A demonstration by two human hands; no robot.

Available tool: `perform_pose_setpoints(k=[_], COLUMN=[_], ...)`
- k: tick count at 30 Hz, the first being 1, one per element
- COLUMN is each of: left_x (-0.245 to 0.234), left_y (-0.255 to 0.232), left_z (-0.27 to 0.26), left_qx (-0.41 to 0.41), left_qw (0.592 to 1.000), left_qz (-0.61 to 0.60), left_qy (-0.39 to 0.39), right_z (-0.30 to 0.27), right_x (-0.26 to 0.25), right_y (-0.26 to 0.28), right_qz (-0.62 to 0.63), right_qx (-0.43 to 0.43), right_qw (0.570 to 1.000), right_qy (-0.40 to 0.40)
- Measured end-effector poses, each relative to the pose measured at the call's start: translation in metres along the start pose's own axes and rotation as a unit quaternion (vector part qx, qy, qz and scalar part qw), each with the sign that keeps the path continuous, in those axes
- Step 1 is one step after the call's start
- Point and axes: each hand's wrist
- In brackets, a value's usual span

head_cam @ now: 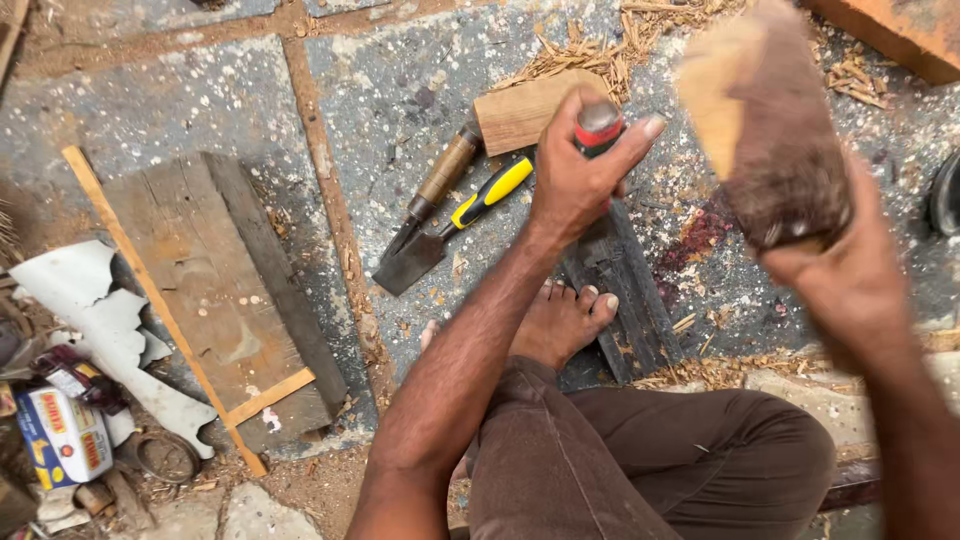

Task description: The person shapes wood by striking a tool with a wooden mallet and handling wood pieces.

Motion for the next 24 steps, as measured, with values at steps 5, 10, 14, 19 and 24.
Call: perform_pose_setpoints(k=[5, 10, 14, 19, 24], left_x=[0.031, 0.067, 0.090, 0.104, 0.113], left_y=[-0.002, 0.044, 0.066, 0.078, 0.113], left_z=[0.012, 0.010, 0.022, 0.031, 0.050], left_qx=[0.120, 0.148, 0.146, 0.051, -0.017], left_qw=[0.982, 0.933, 0.894, 0.883, 0.870], left_qz=[0.084, 0.244, 0.299, 0.323, 0.343], left_qy=[0.119, 0.218, 0.300, 0.338, 0.354], right_z=[-0.033, -0.063, -0.063, -0.060, -0.054], right_x=[0.071, 0.105, 0.111, 0.110, 0.109], right_y=[-0.139, -0.203, -0.198, -0.187, -0.182], right_qz=[0.268, 0.419, 0.424, 0.448, 0.446], right_qx=[0.249, 0.241, 0.261, 0.247, 0.238], right_qw=[0.930, 0.875, 0.867, 0.859, 0.863], right_qy=[0.029, 0.013, 0.000, 0.009, 0.001])
Point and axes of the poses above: each hand's wrist, its own z-axis towards the middle knuckle, its own x-axis out of the palm, y = z × x, and after that the axes turned 1 degree about -y, right-handed
